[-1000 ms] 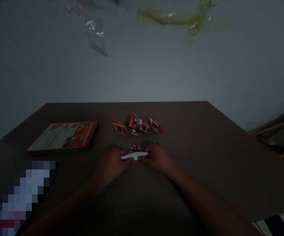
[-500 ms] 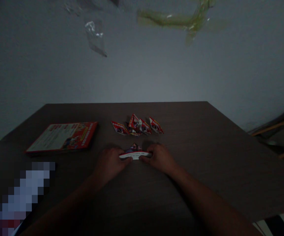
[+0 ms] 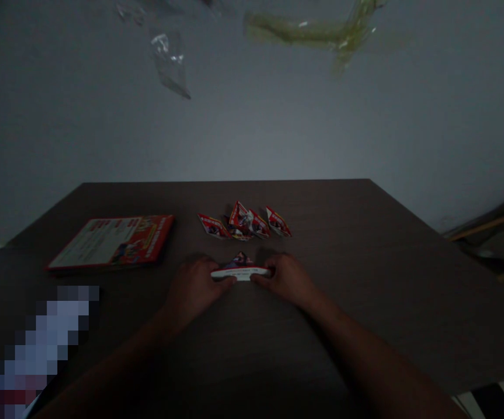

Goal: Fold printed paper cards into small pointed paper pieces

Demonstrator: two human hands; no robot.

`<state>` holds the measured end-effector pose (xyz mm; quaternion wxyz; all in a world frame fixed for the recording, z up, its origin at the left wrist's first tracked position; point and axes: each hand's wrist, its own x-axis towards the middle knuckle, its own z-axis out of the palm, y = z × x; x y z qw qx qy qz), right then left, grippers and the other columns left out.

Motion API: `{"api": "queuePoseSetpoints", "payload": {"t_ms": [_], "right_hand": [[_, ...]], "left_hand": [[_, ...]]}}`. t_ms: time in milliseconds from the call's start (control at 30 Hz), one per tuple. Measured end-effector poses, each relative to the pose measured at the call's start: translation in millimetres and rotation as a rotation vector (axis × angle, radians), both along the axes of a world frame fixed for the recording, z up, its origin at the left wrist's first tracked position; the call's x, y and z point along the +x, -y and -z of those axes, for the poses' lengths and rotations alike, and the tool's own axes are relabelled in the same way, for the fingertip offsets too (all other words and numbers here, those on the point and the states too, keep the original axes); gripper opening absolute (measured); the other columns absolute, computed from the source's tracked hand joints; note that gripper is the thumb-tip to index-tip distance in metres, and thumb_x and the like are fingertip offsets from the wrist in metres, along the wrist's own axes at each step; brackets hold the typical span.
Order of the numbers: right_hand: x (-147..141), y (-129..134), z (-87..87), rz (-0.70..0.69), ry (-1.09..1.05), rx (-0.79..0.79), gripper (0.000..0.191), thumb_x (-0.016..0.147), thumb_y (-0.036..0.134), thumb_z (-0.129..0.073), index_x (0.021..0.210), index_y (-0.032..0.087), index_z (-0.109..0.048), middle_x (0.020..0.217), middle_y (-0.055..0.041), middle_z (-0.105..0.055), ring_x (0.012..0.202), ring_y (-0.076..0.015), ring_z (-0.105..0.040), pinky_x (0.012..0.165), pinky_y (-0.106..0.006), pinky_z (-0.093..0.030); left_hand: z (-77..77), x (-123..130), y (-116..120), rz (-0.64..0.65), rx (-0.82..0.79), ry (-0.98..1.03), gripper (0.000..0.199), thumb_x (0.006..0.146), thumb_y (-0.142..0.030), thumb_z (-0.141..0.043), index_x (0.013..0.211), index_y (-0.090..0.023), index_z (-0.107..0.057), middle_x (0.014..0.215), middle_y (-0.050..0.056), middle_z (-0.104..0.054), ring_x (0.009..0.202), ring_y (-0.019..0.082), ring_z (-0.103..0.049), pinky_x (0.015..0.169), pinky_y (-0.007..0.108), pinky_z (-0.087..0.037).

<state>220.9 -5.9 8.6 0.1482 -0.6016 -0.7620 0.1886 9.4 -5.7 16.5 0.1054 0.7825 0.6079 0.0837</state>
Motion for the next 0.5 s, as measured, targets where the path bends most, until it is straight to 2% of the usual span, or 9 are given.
{"api": "queuePoseSetpoints", "payload": {"t_ms": [233, 500], "right_hand": [[1.7, -0.3, 1.1, 0.023, -0.017, -0.033, 0.031, 0.074, 0.045, -0.061, 0.061, 0.016, -0.060, 0.058, -0.0006, -0.057, 0.054, -0.0124, -0.050, 0.048, -0.023, -0.027], [3.4, -1.2, -1.5, 0.018, -0.023, -0.049, 0.031, 0.074, 0.046, -0.061, 0.065, 0.016, -0.063, 0.059, -0.0008, -0.059, 0.053, -0.0122, -0.050, 0.049, -0.023, -0.028]], "left_hand": [[1.5, -1.4, -2.0, -0.013, -0.006, -0.018, 0.043, 0.075, -0.057, -0.052, 0.086, -0.019, -0.069, 0.087, 0.008, -0.067, 0.084, 0.024, -0.060, 0.074, 0.034, -0.041], [-5.8, -0.7, -1.7, -0.044, -0.021, -0.087, 0.047, 0.074, -0.061, -0.052, 0.085, -0.019, -0.069, 0.089, 0.008, -0.067, 0.084, 0.024, -0.061, 0.072, 0.032, -0.042]]}}
